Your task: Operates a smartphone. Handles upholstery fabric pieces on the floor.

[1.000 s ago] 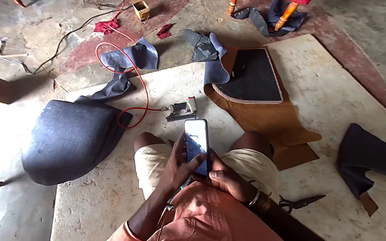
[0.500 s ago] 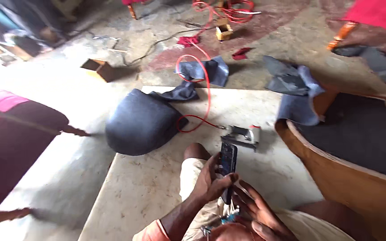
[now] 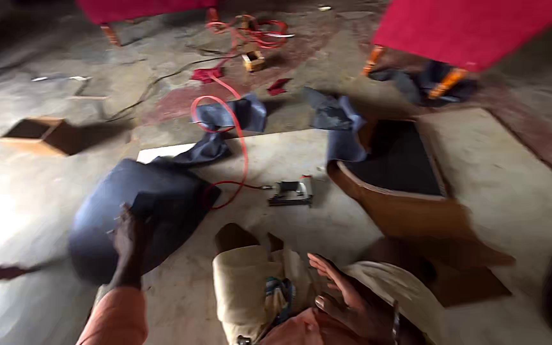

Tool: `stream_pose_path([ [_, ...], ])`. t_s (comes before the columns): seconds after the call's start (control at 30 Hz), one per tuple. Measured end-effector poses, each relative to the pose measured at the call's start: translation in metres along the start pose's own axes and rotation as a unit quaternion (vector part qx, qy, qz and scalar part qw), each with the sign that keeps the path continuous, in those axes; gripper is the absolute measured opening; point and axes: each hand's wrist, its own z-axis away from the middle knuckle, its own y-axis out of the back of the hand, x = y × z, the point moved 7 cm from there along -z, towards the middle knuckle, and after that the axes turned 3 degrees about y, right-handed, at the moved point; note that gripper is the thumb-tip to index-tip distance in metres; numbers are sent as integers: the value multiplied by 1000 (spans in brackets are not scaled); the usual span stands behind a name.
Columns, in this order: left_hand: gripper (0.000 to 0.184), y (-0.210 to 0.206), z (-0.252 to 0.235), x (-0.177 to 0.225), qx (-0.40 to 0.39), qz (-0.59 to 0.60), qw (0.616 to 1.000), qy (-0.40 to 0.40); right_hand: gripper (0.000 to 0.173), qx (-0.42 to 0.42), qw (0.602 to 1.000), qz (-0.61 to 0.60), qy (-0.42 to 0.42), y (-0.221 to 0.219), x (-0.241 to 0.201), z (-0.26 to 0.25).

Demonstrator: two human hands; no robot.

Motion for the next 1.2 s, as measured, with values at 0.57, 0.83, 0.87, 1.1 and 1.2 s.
stream_pose_path([
  [0.57, 40, -161, 246, 333, -305, 83, 850, -422, 70, 327, 852, 109, -395, 185, 273, 183],
  [0.83, 49, -232, 228, 480, -331, 82, 853, -396, 128, 490, 680, 92, -537, 141, 346, 203],
  [0.87, 53, -241, 222, 502, -326, 88, 862, -378, 123, 493, 683, 106, -529, 139, 355, 198],
  [1.1, 77, -286, 193, 623, -259, 18, 924, -280, 54, 498, 693, 202, -481, 182, 394, 223],
  [1.2, 47, -301, 199, 636, -272, -46, 929, -245, 58, 429, 721, 236, -489, 210, 405, 271],
])
